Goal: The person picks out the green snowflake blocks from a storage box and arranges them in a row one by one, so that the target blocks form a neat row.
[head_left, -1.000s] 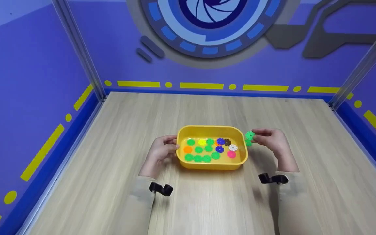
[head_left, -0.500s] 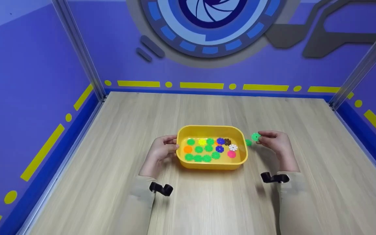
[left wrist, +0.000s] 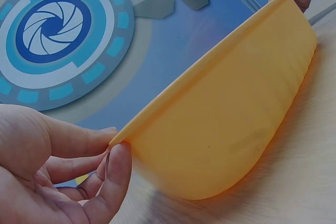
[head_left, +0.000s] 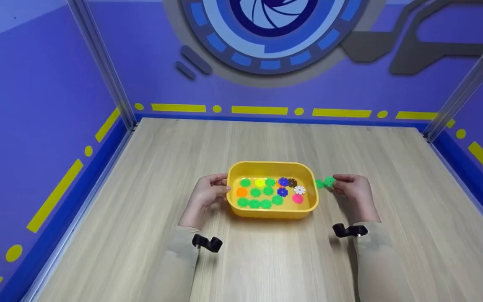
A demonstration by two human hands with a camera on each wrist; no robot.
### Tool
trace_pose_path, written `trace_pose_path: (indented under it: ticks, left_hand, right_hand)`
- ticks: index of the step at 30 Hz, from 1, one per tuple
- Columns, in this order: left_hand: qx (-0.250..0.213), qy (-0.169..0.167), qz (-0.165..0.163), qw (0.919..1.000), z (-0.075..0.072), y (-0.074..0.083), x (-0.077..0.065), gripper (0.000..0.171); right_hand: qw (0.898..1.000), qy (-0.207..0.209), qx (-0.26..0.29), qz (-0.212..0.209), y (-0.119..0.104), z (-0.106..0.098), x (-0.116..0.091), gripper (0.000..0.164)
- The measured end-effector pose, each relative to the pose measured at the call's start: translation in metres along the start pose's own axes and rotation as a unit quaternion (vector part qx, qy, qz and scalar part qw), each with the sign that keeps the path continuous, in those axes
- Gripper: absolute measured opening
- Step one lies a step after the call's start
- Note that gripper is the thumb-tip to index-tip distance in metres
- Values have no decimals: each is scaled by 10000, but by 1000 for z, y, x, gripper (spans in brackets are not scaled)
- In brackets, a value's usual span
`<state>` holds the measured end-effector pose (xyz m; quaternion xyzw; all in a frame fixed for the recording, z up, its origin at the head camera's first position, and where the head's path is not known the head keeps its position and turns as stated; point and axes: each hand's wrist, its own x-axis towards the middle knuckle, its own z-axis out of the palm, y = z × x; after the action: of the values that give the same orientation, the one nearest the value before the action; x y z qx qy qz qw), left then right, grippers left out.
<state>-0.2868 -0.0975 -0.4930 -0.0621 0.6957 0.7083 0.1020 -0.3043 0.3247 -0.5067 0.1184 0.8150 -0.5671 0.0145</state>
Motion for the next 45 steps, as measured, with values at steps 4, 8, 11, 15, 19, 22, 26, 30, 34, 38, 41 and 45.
trace_pose_path:
  ticks: [4,8,11,15,19,22,26,30,34,38,41,45]
  left_hand:
    - [58,9,-12,10000,0,0,-1,48]
    - [136,22,7,9999,0,0,-1,47]
    - [132,12,8,9999,0,0,-1,48]
    - [60,0,-24,10000,0,0,0,48]
    - [41,9,-26,10000,0,1,0,48]
    - [54,12,-23,10000,0,1,-1,48]
    - [64,16,-30,10000,0,2,-1,48]
    - [94,16,-20,10000,0,1,0,48]
    - [141,-5,-52,9999,-1,1,0,49]
    - [153,-18,-80,9998,-1,1,0,49]
    - [164,-11,-83,9998,-1,1,0,50]
    - [200,0,-77,9998,-1,1,0,50]
  right_hand:
    - [9998,-26,206,57,4,2,2,43]
    - [9997,41,250,33,5,4,3,43]
    - [9998,69,177,32,5,4,3,43]
    - [9999,73,43,95,3,5,3,42]
    - [9998,103,8,170,0,5,2,41]
    - [9997,140,-48,177,-1,5,1,41]
    - [9995,223,-163,155,-2,3,-1,42]
    - [9993,245,-215,187,-2,0,-3,42]
    - [9990,216,-253,296,-1,-2,-3,43]
    - [9987,264,-261,358,-1,-4,-3,43]
    - [9988,306,-199,337,-2,-4,-4,43]
    - [9985,372,-163,375,-4,-4,-5,44]
